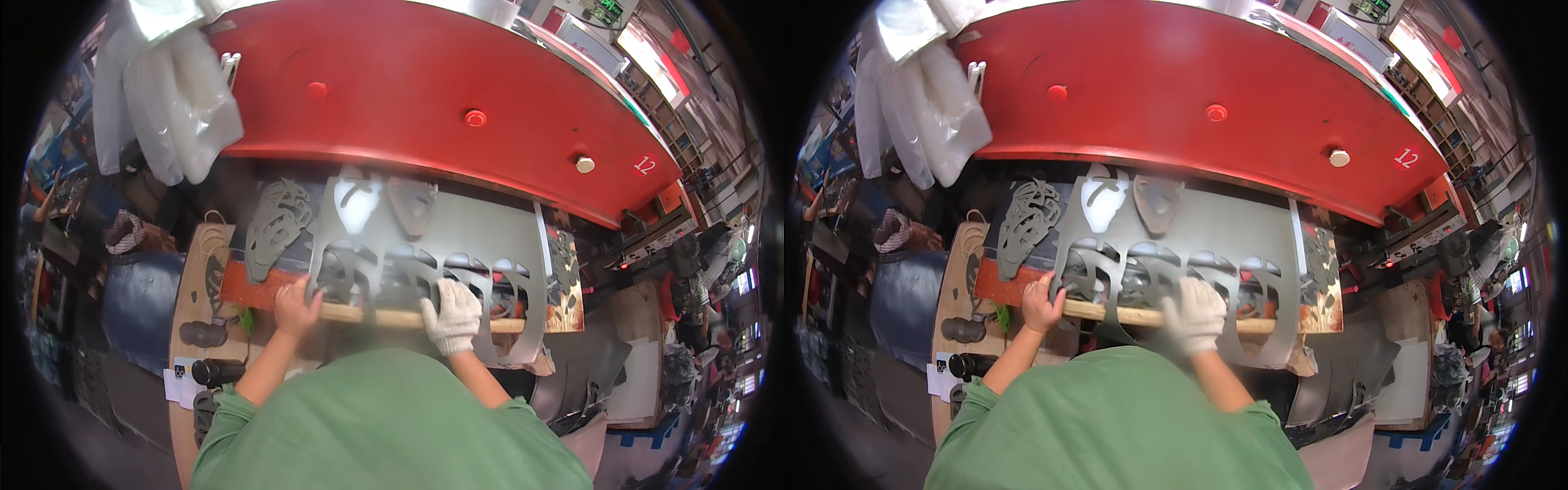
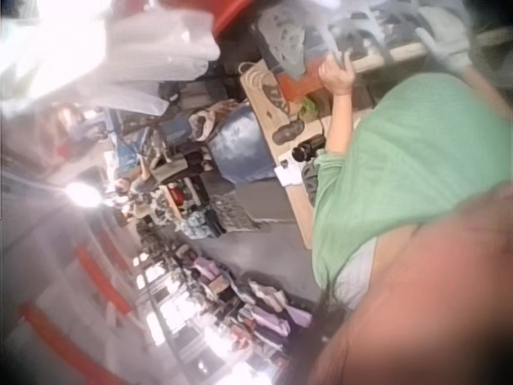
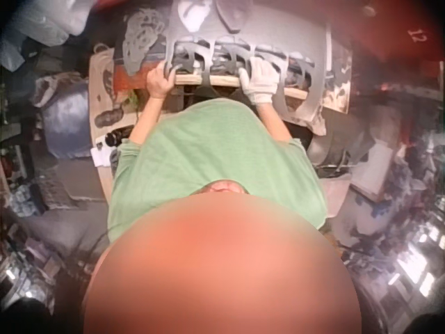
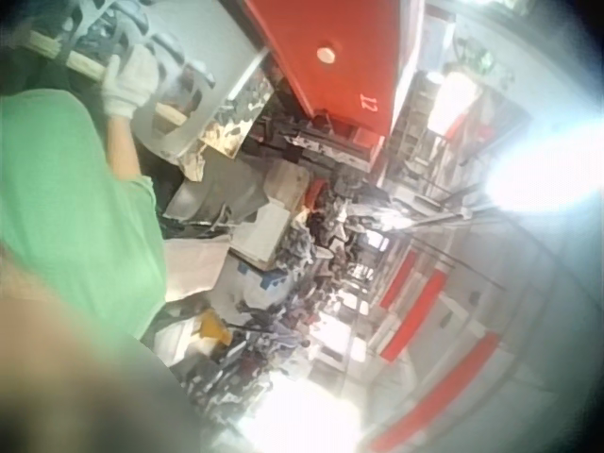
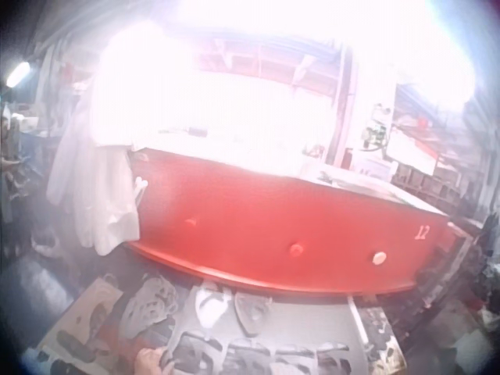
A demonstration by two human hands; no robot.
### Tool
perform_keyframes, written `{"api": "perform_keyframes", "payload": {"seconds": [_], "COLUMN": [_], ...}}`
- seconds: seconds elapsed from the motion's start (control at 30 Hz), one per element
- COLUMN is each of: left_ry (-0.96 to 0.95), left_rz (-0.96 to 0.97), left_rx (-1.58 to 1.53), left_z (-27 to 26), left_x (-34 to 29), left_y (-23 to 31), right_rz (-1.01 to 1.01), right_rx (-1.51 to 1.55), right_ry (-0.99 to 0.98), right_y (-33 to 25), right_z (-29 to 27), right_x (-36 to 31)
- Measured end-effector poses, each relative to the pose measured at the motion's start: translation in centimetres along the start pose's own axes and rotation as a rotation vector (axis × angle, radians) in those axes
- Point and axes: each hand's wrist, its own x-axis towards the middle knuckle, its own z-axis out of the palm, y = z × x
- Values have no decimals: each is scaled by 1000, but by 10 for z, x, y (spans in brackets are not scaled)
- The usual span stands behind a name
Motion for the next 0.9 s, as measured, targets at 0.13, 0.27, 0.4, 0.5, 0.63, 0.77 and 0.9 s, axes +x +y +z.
{"api": "perform_keyframes", "payload": {"seconds": [0.13,0.27,0.4,0.5,0.63,0.77,0.9], "left_ry": [14,-16,-77,-52,-4,9,-23], "left_rz": [-88,-199,-295,-308,-271,-284,-318], "left_rx": [47,40,62,109,133,71,62], "left_z": [46,77,100,113,125,128,128], "left_x": [45,91,126,142,149,146,147], "left_y": [-17,-31,-41,-47,-57,-64,-72], "right_rz": [8,380,615,244,113,-12,51], "right_rx": [37,158,-165,-572,-699,-318,-152], "right_ry": [160,245,319,-50,115,-571,1], "right_y": [33,150,290,338,299,195,149], "right_z": [22,-25,-99,-116,-98,-44,8], "right_x": [61,158,264,281,241,172,115]}}
